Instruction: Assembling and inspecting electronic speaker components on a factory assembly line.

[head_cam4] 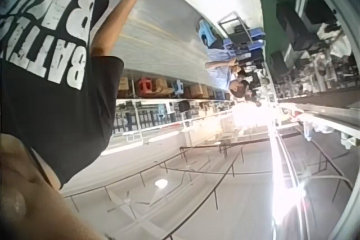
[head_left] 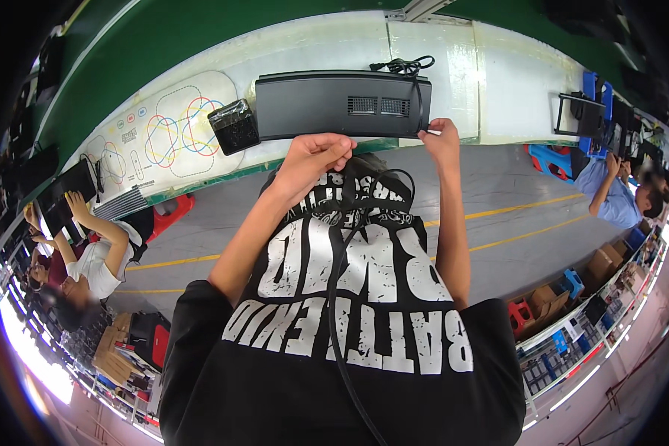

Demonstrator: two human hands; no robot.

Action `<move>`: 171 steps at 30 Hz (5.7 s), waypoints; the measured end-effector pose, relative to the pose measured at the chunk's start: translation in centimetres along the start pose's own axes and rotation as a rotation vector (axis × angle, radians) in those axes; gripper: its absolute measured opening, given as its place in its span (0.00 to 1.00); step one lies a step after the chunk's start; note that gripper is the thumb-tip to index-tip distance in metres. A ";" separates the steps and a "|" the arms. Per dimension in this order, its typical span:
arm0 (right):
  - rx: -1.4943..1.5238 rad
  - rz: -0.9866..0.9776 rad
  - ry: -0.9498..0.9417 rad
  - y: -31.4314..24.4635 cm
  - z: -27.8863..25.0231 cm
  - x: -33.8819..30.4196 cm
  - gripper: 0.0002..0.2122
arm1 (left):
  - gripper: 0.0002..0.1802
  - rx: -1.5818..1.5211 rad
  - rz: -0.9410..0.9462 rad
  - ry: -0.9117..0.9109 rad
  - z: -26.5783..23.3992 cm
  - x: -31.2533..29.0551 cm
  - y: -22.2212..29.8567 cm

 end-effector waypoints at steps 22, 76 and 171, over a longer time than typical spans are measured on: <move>0.364 -0.984 -0.107 -22.2 -4.3 -16.8 0.12 | 0.17 -0.268 0.174 -0.446 6.2 -4.1 5.2; -1.100 -1.182 -0.318 -9.2 2.5 -3.7 0.16 | 0.10 0.146 0.073 0.068 -1.5 -1.9 -0.3; 0.837 0.213 -0.018 7.3 1.2 3.5 0.18 | 0.31 -0.153 0.518 0.409 -20.4 7.7 -9.9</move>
Point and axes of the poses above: each hand's wrist, its own x-axis towards the middle knuckle, its own z-axis out of the palm, y = z × x, the point moved 5 cm from there along x, towards the middle knuckle, and after that the axes turned 2 degrees about -x, right-handed, at the moved point
